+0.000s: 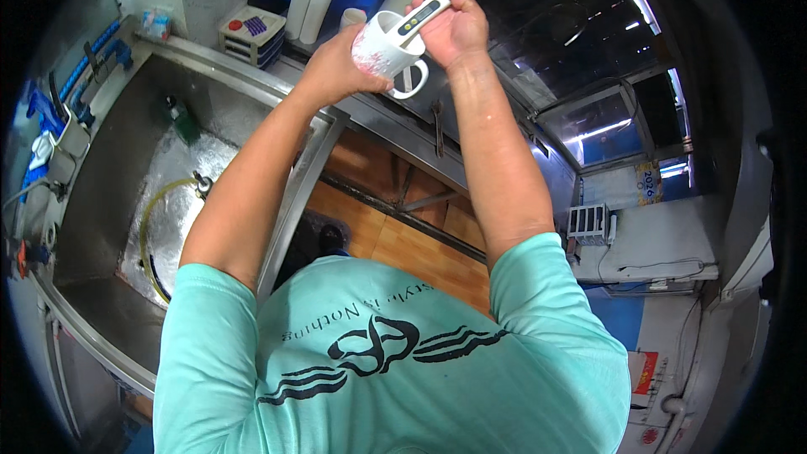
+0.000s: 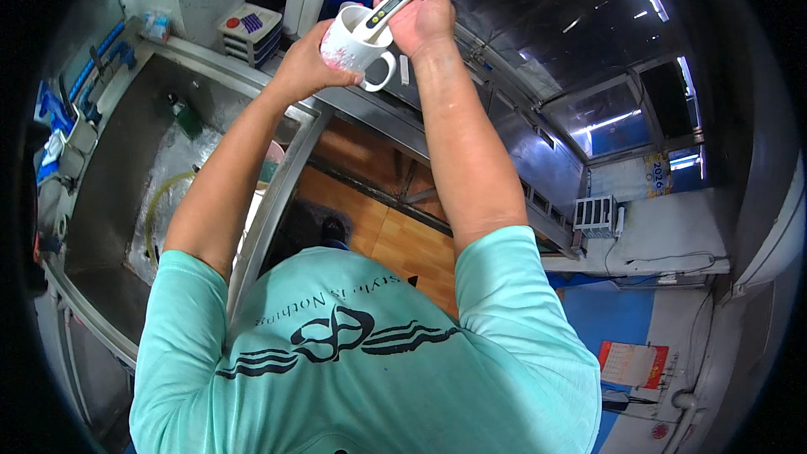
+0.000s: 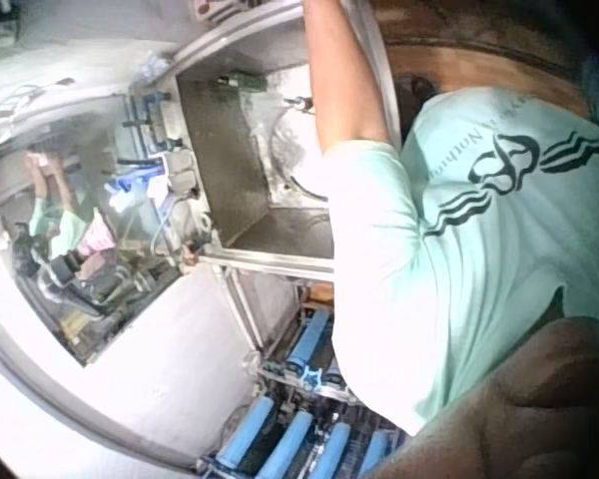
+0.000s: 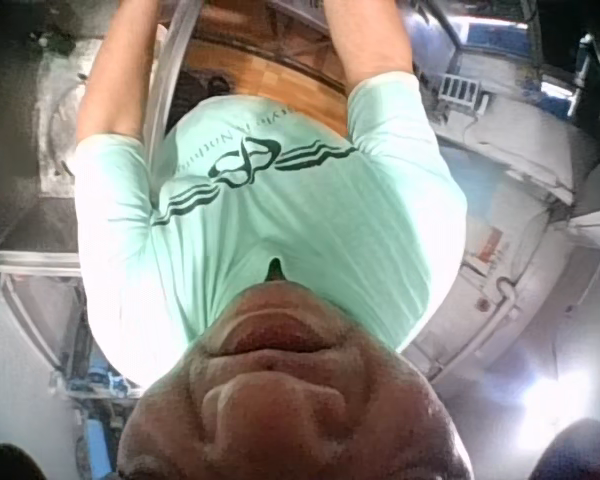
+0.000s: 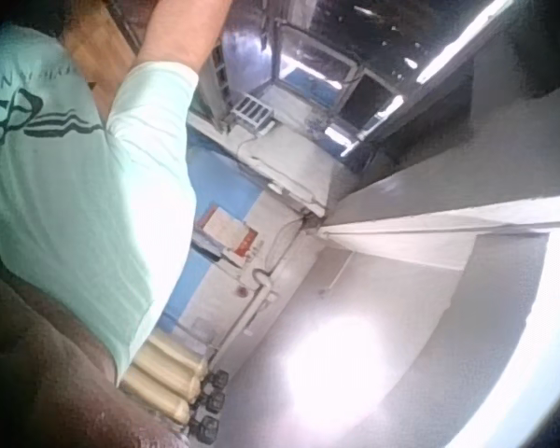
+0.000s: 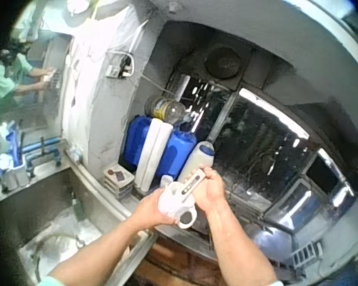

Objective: The person walks to a sink area, fills a white mug with water from a hose, and uses a digital water quality meter to test the water. They repeat the fill and test cycle multiple times, rinsing the mug between measurements.

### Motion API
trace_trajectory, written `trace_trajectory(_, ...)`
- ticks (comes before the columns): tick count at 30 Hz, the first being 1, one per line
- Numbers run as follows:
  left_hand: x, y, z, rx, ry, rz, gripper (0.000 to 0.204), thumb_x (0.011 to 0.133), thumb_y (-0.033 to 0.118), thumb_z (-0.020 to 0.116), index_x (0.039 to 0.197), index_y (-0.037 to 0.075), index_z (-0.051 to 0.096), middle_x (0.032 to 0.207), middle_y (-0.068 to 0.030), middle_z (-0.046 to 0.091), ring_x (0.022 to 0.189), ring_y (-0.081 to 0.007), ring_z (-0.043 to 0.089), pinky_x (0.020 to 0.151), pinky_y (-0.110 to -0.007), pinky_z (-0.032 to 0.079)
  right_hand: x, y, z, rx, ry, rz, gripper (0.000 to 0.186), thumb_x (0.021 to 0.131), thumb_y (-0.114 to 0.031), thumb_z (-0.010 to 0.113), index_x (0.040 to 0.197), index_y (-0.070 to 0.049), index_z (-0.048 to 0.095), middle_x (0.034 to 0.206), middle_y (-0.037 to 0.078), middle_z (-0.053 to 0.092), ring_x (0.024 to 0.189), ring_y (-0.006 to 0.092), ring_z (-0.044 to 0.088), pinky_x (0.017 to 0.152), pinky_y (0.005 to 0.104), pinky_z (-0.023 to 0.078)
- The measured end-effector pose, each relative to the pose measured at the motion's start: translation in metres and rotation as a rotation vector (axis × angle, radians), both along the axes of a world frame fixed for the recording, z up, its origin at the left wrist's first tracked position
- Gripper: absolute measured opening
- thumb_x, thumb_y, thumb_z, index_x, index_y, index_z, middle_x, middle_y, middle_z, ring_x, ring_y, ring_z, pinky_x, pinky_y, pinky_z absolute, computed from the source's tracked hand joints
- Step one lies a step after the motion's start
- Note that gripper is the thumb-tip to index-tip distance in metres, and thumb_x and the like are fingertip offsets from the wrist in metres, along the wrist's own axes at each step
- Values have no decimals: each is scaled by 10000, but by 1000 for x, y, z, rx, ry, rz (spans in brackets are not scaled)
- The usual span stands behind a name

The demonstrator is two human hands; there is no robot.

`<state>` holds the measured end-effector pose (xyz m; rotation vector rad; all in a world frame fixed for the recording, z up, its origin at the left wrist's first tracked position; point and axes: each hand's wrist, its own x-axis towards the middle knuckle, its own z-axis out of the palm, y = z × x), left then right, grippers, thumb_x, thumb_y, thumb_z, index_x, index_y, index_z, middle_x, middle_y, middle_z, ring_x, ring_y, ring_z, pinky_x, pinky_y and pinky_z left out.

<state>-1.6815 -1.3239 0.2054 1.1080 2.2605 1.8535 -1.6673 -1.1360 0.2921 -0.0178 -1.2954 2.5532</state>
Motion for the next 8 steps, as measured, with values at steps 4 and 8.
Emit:
trace_trajectory(4, 2, 0, 4, -24, -29, 6, 922, 526, 286, 890, 1289, -10, 466, 1135, -144, 625, 1028, -214, 605, 911, -313, 457, 0, -1, 0, 13, -8, -34, 255, 855, -159, 426, 1061, -22, 487, 940, 196, 532, 902, 346, 537, 907, 542, 433)
trace_trajectory(8, -7, 3, 5, -3, -8, 5, 918, 533, 289, 887, 1295, -2, 467, 1140, -140, 624, 1031, -219, 605, 914, -315, 456, -9, 1, 2, 48, 6, -37, 276, 876, -208, 447, 1085, -37, 500, 972, 198, 535, 925, 339, 537, 909, 537, 420)
